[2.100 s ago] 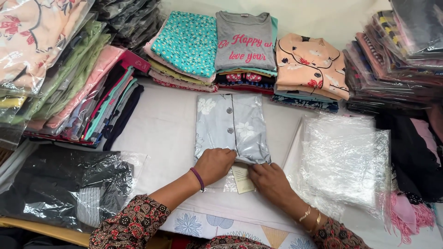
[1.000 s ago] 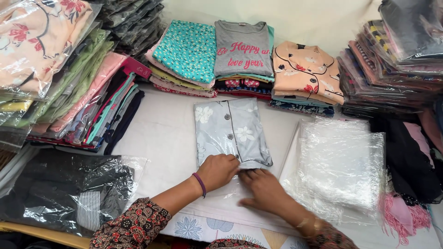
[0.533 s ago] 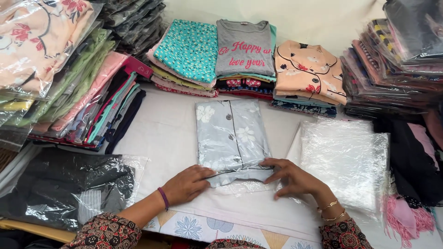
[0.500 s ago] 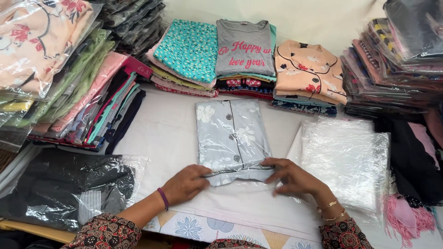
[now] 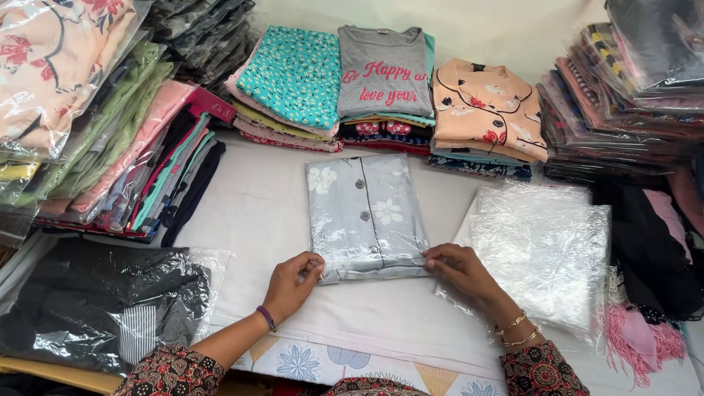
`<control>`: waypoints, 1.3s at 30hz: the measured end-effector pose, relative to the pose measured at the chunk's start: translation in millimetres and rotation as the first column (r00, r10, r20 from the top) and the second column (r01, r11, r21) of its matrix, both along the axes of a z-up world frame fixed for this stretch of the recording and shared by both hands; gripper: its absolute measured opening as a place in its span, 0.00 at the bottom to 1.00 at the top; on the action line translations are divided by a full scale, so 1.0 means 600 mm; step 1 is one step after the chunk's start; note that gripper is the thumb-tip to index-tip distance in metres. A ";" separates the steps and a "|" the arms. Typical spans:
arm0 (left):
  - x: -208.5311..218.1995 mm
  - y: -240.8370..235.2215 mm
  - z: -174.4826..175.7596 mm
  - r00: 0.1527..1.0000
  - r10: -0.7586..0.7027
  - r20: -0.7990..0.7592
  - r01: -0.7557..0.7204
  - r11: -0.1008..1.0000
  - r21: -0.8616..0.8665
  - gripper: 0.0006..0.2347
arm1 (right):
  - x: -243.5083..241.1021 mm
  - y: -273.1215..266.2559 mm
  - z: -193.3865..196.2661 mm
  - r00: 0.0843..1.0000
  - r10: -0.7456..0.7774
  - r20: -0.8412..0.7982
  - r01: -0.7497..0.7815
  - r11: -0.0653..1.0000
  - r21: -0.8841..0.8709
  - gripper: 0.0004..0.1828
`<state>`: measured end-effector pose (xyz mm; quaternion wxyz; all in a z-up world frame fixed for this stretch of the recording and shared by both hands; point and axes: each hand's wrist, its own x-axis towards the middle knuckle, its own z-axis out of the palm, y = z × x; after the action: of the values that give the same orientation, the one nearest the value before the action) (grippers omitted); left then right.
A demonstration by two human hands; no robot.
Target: The person folds various garments, including a yellow polka-dot shirt, a light green shirt, a peach floral shirt, and a light blue floral shirt, then places each into a clear plastic bag. They insert a small tag into each bag and seal it before stacking the packaged items on the left side of the table.
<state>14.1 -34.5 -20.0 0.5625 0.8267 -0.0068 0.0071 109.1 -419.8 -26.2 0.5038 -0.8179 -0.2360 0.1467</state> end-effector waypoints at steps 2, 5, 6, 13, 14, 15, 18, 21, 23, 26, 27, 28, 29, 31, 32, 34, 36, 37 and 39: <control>-0.006 -0.008 0.037 0.999 0.014 -0.031 -0.011 0.996 0.094 0.07 | 0.002 0.006 -0.004 0.997 -0.074 -0.032 0.075 0.997 0.020 0.11; -0.016 -0.021 0.060 0.994 -0.003 0.111 -0.039 0.925 0.378 0.13 | -0.007 0.022 0.010 0.978 -0.200 -0.058 0.196 0.979 -0.058 0.10; -0.017 -0.024 0.064 0.959 -0.074 0.274 -0.093 0.831 0.548 0.17 | -0.010 0.029 0.019 0.967 -0.251 -0.040 0.242 0.959 -0.150 0.10; -0.014 -0.160 0.032 0.640 -0.704 0.306 0.133 0.494 0.859 0.20 | -0.008 0.022 0.007 0.972 -0.102 0.212 0.137 0.978 -0.159 0.11; 0.005 -0.172 0.010 0.685 -0.671 0.282 0.026 0.410 0.912 0.23 | -0.016 0.027 0.041 0.975 -0.048 0.215 0.094 0.973 -0.209 0.14; 0.024 -0.184 -0.012 0.729 -0.631 0.267 -0.077 0.311 0.947 0.25 | -0.023 0.030 0.075 0.976 0.006 0.216 0.051 0.965 -0.259 0.18; 0.064 -0.188 -0.056 0.730 -0.666 0.155 -0.021 0.205 0.978 0.23 | -0.042 0.043 0.125 0.964 0.098 0.247 0.005 0.924 -0.383 0.26; 0.064 -0.184 0.000 0.743 -0.649 0.164 0.073 0.322 0.944 0.26 | -0.030 0.030 0.080 0.890 0.092 0.446 0.079 0.933 -0.351 0.19; 0.052 -0.197 0.033 0.740 -0.621 0.259 -0.008 0.376 0.926 0.25 | -0.020 0.021 0.054 0.846 0.064 0.529 0.083 0.965 -0.249 0.14; 0.050 -0.203 0.060 0.724 -0.588 0.360 -0.122 0.404 0.906 0.24 | -0.001 0.000 0.009 0.829 -0.003 0.559 0.033 0.999 -0.042 0.09; 0.051 -0.203 0.064 0.715 -0.597 0.364 -0.146 0.382 0.913 0.23 | 0.006 -0.009 -0.008 0.864 -0.036 0.502 0.006 0.998 0.061 0.08; 0.065 -0.202 0.084 0.718 -0.592 0.366 -0.150 0.381 0.912 0.23 | 0.006 -0.011 -0.008 0.863 -0.029 0.504 -0.002 0.998 0.061 0.08; 0.080 -0.200 0.104 0.799 -0.533 0.278 0.049 0.518 0.854 0.16 | 0.006 -0.013 -0.008 0.892 -0.111 0.439 0.058 0.989 0.134 0.11; 0.114 -0.182 0.157 0.857 -0.488 0.167 0.226 0.647 0.729 0.08 | -0.001 -0.014 0.013 0.912 -0.186 0.365 0.118 0.973 0.199 0.14; 0.136 -0.163 0.192 0.870 -0.430 0.242 0.207 0.763 0.612 0.09 | -0.006 -0.011 0.036 0.884 -0.266 0.385 0.187 0.955 0.229 0.19; 0.179 -0.103 0.255 0.881 -0.358 0.309 0.181 0.859 0.479 0.11 | -0.005 -0.012 0.052 0.850 -0.341 0.403 0.250 0.932 0.261 0.23; 0.221 -0.018 0.312 0.909 -0.226 0.350 0.230 0.973 0.030 0.13 | 0.005 -0.019 0.041 0.847 -0.382 0.369 0.320 0.922 0.219 0.21; 0.210 0.029 0.363 0.909 -0.222 0.352 0.225 0.974 0.031 0.13 | 0.008 -0.024 0.030 0.849 -0.378 0.370 0.315 0.923 0.220 0.21; 0.187 0.124 0.467 0.873 -0.107 0.476 0.230 0.951 -0.207 0.14 | 0.018 -0.031 0.008 0.868 -0.398 0.298 0.371 0.917 0.144 0.17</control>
<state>126.4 39.8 260.3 0.6456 0.7177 -0.2110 0.1536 119.8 -438.5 -21.5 0.5107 -0.8400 -0.1528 -0.1013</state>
